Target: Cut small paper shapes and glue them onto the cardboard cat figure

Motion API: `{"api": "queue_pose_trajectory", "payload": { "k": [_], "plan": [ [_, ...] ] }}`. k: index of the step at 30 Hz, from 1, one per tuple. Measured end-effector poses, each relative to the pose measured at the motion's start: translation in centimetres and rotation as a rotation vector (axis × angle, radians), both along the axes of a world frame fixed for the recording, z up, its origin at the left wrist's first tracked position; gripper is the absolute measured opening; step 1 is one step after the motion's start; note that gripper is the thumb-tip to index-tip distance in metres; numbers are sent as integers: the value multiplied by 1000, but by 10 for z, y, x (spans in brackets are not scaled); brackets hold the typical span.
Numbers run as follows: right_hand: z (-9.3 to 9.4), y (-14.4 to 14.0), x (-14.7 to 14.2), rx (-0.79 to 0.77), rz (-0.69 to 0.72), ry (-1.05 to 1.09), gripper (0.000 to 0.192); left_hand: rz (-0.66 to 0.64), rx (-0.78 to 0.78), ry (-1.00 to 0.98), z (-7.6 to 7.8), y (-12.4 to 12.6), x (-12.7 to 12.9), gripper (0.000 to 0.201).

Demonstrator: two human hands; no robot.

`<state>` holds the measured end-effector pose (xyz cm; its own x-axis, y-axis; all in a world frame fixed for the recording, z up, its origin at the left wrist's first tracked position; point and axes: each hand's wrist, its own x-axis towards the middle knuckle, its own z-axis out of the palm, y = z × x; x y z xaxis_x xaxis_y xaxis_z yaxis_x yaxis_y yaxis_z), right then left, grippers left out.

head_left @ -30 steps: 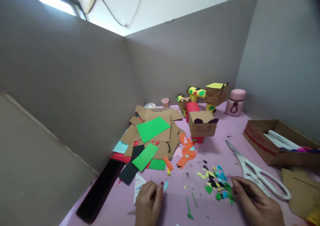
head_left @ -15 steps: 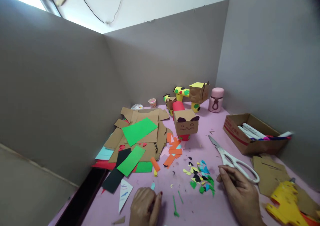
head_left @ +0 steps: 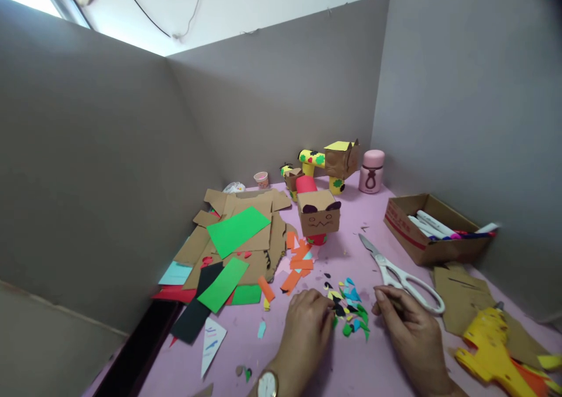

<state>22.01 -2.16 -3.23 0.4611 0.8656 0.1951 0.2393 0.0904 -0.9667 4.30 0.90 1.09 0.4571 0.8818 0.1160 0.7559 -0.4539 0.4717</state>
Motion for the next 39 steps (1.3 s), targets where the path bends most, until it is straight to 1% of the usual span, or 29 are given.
{"api": "queue_pose_trajectory", "payload": {
  "k": [7,13,17,20,23,26,29,32,35,39],
  "plan": [
    [-2,1,-1,-14,22,9,23,38,-27,39,2,2,14,13],
    [-10,1,3,-40,37,0,25,57,-56,30,2,5,19,12],
    [-12,2,4,-61,42,-37,26,75,-99,-54,4,3,18,12],
    [-9,2,2,-54,29,-37,27,117,-112,-164,4,4,16,13],
    [-7,2,0,-52,33,-16,29,132,-172,-292,5,8,12,16],
    [-4,3,-2,-57,92,-9,30,89,-271,-393,6,14,11,20],
    [-1,5,-4,-88,217,-18,34,12,-321,-428,9,19,14,22],
    [4,9,-7,-111,306,-55,35,-41,-333,-419,11,20,19,23],
    [10,15,-9,-80,336,-115,28,-86,-326,-389,12,22,21,24],
    [22,27,-11,-65,398,-134,20,-151,-320,-368,16,31,20,19]
  ]
}}
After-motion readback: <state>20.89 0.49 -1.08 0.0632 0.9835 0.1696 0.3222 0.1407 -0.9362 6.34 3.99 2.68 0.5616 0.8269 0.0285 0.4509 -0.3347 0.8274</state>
